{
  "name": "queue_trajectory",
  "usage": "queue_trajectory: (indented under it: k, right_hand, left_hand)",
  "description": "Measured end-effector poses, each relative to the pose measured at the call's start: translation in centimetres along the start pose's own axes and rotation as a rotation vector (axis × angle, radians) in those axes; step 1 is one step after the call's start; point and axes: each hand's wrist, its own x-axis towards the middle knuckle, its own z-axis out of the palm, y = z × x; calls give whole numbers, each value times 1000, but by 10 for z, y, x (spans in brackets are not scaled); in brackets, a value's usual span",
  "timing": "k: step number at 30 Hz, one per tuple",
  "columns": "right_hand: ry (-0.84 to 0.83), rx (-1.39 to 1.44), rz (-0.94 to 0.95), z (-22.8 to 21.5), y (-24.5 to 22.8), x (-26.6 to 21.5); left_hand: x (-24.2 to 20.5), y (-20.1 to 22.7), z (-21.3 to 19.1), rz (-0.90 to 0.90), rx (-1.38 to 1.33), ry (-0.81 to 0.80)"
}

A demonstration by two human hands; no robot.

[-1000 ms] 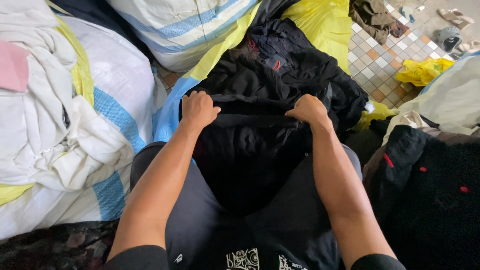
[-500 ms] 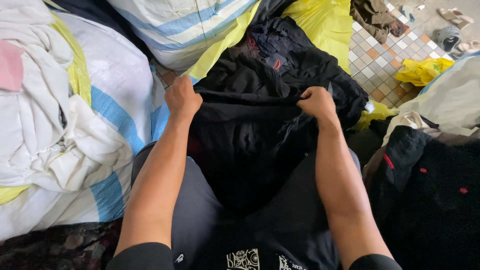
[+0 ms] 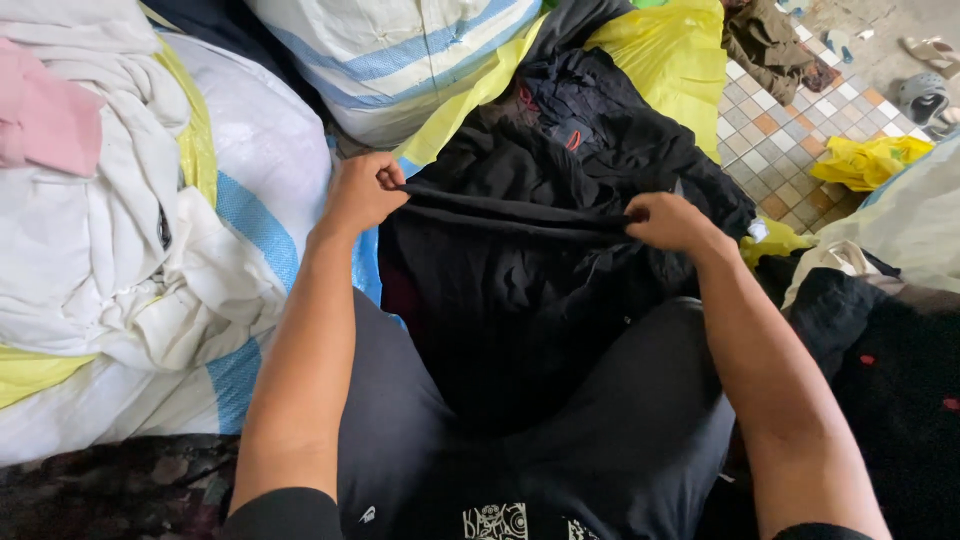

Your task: The person is sitting on the floor, sorting through a large pile of clothes, picking up items one by one, unfolding them for inspection, and then placing them aside.

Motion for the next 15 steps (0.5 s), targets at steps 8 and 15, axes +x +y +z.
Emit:
queue_trajectory:
  k: [8,15]
  right_hand:
    - [4,-115,-24,52,20,16]
    - [-63,-60,-55,64,-7,12]
  left_hand:
    - [24,4,-6,112,225,-178]
    - [52,-71,28,74,342,-137]
